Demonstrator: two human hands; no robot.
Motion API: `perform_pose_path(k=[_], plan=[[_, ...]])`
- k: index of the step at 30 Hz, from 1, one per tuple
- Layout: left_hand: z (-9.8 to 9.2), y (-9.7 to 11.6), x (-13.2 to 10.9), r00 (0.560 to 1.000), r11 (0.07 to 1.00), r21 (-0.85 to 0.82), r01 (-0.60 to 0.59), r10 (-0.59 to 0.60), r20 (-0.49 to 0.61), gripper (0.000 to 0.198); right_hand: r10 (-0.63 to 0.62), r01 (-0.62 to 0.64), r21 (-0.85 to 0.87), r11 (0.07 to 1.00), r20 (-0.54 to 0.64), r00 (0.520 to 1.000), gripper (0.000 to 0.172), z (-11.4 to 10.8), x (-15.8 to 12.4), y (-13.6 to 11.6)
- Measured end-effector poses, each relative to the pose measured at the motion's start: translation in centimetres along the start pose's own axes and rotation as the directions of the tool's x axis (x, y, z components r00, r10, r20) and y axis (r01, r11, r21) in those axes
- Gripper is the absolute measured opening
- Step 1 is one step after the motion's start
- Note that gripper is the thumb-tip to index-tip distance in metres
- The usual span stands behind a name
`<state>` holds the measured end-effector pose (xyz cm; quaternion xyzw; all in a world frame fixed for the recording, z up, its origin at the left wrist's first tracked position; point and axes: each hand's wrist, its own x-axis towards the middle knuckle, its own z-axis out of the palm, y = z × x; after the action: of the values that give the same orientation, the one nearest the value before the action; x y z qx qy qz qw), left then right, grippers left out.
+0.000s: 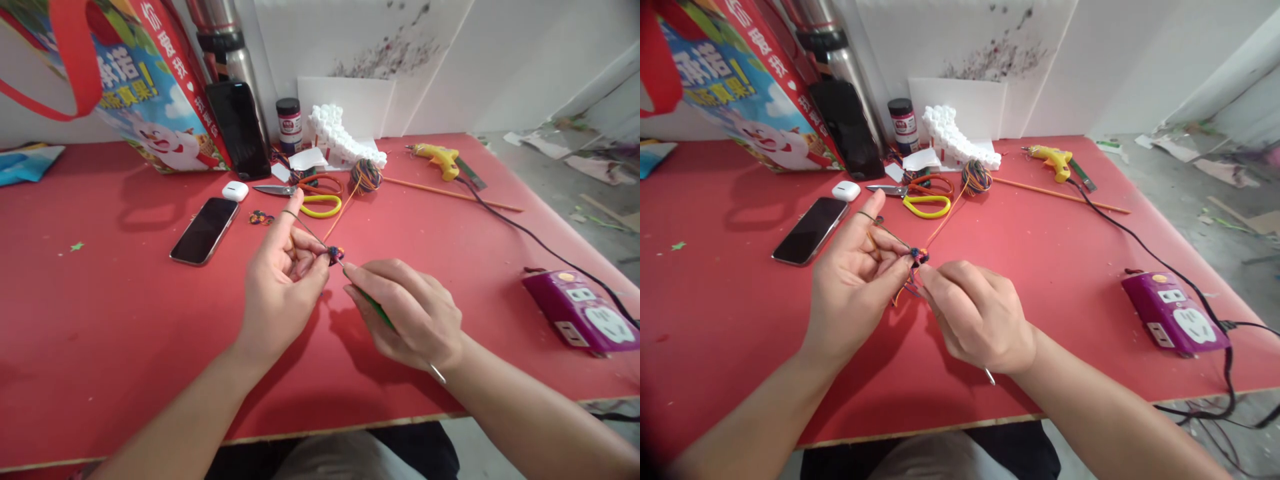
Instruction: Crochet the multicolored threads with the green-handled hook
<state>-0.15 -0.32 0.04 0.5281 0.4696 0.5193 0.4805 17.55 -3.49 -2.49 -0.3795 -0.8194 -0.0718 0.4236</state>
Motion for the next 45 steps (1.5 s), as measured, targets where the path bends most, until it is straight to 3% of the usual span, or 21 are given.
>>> perform_pose_path(k=[4, 12, 20, 24, 31, 34, 36, 40, 43, 45], plan=[[-0.1, -0.3, 0.0, 0.999, 0.997, 0.058, -0.050, 0.049, 0.011, 0.064, -0.042, 0.042, -0.011, 0.999, 0.032, 0.999, 0.027, -0.5, 0.1, 0.3], [-0.2, -0.9, 0.2, 0.993, 0.984, 0.141, -0.106, 0.097, 0.066, 0.058, 0.076, -0.083, 0.129, 0.988, 0.055, 0.996, 0.019, -1.2, 0.5, 0.9], [-0.5, -1.0, 0.4, 0.993, 0.973, 0.204, -0.104, 0.091, 0.072, 0.058, 0.115, -0.124, 0.181, 0.976, 0.060, 0.992, 0.015, -1.3, 0.7, 0.9], [-0.6, -0.9, 0.6, 0.993, 0.981, 0.166, -0.097, 0.083, 0.088, 0.058, 0.195, -0.202, 0.300, 0.932, 0.056, 0.979, 0.016, -1.3, 1.0, 1.1], [-1.0, -1.4, 0.9, 0.973, 0.947, 0.264, -0.184, 0.138, 0.184, 0.059, 0.357, -0.371, 0.426, 0.825, 0.117, 0.927, 0.016, -1.8, 1.7, 1.6], [-1.2, -1.4, 1.0, 0.969, 0.953, 0.250, -0.170, 0.117, 0.216, 0.059, 0.461, -0.459, 0.515, 0.724, 0.134, 0.877, 0.017, -1.8, 1.7, 1.8], [-1.4, -1.2, 1.2, 0.972, 0.975, 0.185, -0.122, 0.080, 0.219, 0.056, 0.556, -0.536, 0.578, 0.616, 0.163, 0.815, 0.015, -1.8, 1.6, 2.0], [-1.6, -0.7, 1.6, 0.966, 1.000, -0.012, 0.013, -0.009, 0.258, 0.045, 0.665, -0.646, 0.730, 0.222, 0.371, 0.648, 0.007, -1.7, 1.8, 3.2], [-1.4, -0.7, 1.7, 0.954, 0.986, -0.135, 0.101, -0.057, 0.294, 0.041, 0.613, -0.654, 0.756, -0.041, 0.535, 0.581, 0.012, -1.5, 2.1, 4.0], [-1.3, -0.9, 1.7, 0.945, 0.966, -0.203, 0.158, -0.088, 0.314, 0.044, 0.574, -0.659, 0.739, -0.140, 0.603, 0.554, 0.016, -1.2, 2.2, 4.1]])
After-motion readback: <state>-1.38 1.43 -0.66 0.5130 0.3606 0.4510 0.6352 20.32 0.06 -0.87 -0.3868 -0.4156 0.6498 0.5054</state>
